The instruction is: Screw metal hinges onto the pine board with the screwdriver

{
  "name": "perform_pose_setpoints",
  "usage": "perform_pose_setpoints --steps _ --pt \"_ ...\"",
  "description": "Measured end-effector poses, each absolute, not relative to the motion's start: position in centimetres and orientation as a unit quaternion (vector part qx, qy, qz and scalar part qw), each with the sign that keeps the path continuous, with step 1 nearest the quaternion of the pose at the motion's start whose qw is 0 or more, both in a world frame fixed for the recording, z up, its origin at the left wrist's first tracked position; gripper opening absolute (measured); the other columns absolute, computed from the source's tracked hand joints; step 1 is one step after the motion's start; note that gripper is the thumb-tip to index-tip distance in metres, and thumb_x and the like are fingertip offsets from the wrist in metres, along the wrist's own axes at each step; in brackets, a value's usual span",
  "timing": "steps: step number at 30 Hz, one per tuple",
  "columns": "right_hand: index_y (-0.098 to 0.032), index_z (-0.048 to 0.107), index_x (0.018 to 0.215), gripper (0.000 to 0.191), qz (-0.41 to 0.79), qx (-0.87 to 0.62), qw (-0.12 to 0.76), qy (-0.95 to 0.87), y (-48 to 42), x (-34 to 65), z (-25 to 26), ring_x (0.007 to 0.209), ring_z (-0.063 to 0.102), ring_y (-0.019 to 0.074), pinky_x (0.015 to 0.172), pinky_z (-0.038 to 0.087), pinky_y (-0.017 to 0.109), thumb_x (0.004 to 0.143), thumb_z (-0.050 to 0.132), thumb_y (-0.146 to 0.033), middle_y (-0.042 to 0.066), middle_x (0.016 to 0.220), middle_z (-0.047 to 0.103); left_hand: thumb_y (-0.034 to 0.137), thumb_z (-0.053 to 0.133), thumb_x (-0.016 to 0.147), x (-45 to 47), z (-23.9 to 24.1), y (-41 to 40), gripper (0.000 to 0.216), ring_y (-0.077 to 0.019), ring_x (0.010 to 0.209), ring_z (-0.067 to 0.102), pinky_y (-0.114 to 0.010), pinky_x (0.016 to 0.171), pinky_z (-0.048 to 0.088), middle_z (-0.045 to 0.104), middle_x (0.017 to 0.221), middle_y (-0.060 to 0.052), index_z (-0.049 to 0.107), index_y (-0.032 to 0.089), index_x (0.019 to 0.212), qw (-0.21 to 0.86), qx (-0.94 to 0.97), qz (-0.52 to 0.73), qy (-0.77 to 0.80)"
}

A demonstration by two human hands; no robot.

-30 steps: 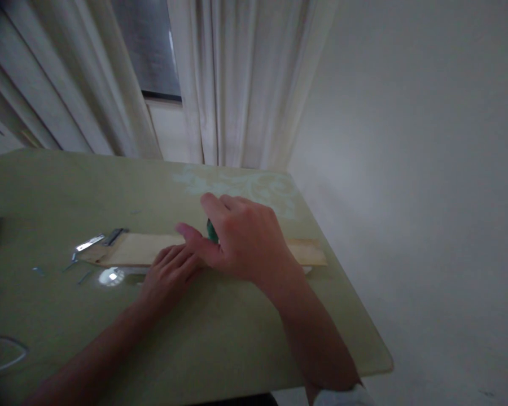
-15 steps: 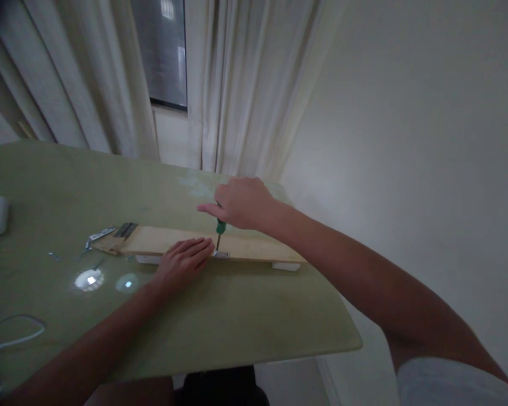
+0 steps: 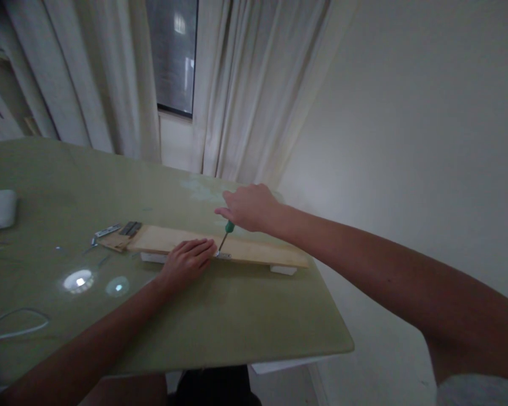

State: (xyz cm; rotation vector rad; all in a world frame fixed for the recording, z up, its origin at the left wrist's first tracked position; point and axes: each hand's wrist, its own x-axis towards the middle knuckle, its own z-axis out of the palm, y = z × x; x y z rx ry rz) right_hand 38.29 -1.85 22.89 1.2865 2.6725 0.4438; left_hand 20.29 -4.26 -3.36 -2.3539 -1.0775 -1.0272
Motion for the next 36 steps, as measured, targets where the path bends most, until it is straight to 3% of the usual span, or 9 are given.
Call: perform_pose_setpoints --steps 5,11,13,16,18,23,28,32,36 --pt "-0.021 0.063 0.133 0.034 0.011 0.291 0.100 0.951 -0.8 38.7 24.2 0.098 0.067 0.0204 0.083 0.044 0.029 0.100 0.062 -0.030 0.012 0.122 0.075 0.018 0.062 0.101 20.2 -3.6 -4.0 0.028 -0.0258 0.113 0.074 -0.039 0.092 0.058 0.079 0.127 -0.010 0.077 0.021 0.124 0.194 -0.835 -0.347 -0.379" --pt "-0.020 0.073 0.103 0.058 0.037 0.432 0.105 0.895 -1.2 38.3 23.9 0.083 0.067 0.0234 0.068 0.038 0.030 0.107 0.039 -0.066 0.012 0.097 0.079 0.009 0.056 0.096 19.6 -3.4 -4.1 0.056 -0.0346 0.144 0.056 -0.052 0.117 0.045 0.057 0.159 -0.014 0.062 0.022 0.150 0.226 -0.823 -0.262 -0.450" --pt "-0.020 0.074 0.100 0.055 0.074 0.436 0.111 0.890 -1.3 38.3 23.6 0.086 0.069 0.0253 0.067 0.036 0.031 0.108 0.040 -0.063 0.013 0.098 0.079 0.008 0.054 0.096 19.5 -3.6 -4.1 0.058 -0.0364 0.140 0.059 -0.055 0.115 0.047 0.060 0.157 -0.015 0.061 0.023 0.152 0.228 -0.818 -0.242 -0.469" --pt "-0.022 0.068 0.123 0.031 0.024 0.345 0.106 0.932 -1.0 38.6 23.5 0.093 0.069 0.0222 0.075 0.041 0.029 0.103 0.060 -0.045 0.010 0.111 0.079 0.008 0.052 0.097 19.6 -4.1 -4.0 0.057 -0.0377 0.138 0.060 -0.056 0.114 0.048 0.061 0.154 -0.017 0.061 0.021 0.152 0.236 -0.819 -0.230 -0.470" --pt "-0.020 0.062 0.134 0.041 -0.027 0.290 0.093 0.952 -0.7 38.6 23.6 0.097 0.068 0.0194 0.081 0.043 0.027 0.097 0.070 -0.036 0.010 0.119 0.077 0.007 0.051 0.097 19.7 -4.3 -4.0 0.057 -0.0382 0.138 0.060 -0.057 0.114 0.048 0.061 0.154 -0.018 0.061 0.020 0.152 0.244 -0.818 -0.226 -0.469" --pt "-0.018 0.071 0.104 0.051 0.054 0.405 0.083 0.909 -0.9 37.9 23.4 0.082 0.067 0.0235 0.067 0.037 0.030 0.105 0.048 -0.064 0.013 0.095 0.078 0.007 0.051 0.099 20.0 -4.2 -4.1 0.054 -0.0384 0.138 0.060 -0.056 0.114 0.047 0.062 0.153 -0.018 0.062 0.019 0.150 0.262 -0.811 -0.215 -0.476" --pt "-0.021 0.067 0.114 0.024 0.041 0.340 0.106 0.934 -1.0 38.0 24.1 0.086 0.066 0.0209 0.071 0.039 0.030 0.104 0.056 -0.039 0.010 0.105 0.078 0.007 0.052 0.098 20.0 -4.1 -4.1 0.055 -0.0383 0.138 0.060 -0.056 0.114 0.047 0.062 0.153 -0.018 0.062 0.019 0.150 0.247 -0.814 -0.219 -0.478" --pt "-0.018 0.063 0.119 0.028 -0.001 0.300 0.113 0.947 -0.8 38.3 24.6 0.093 0.065 0.0191 0.079 0.043 0.028 0.091 0.067 -0.021 0.012 0.118 0.076 0.007 0.051 0.098 20.0 -4.2 -4.1 0.054 -0.0372 0.138 0.060 -0.056 0.115 0.046 0.062 0.153 -0.018 0.062 0.020 0.150 0.239 -0.812 -0.223 -0.483" --pt "-0.018 0.067 0.100 0.028 0.072 0.378 0.141 0.912 -0.9 38.1 24.3 0.085 0.067 0.0230 0.066 0.036 0.031 0.100 0.060 -0.045 0.013 0.103 0.078 0.008 0.051 0.099 20.1 -4.1 -4.2 0.054 -0.0373 0.139 0.059 -0.055 0.115 0.047 0.062 0.153 -0.018 0.062 0.020 0.150 0.248 -0.810 -0.219 -0.483"
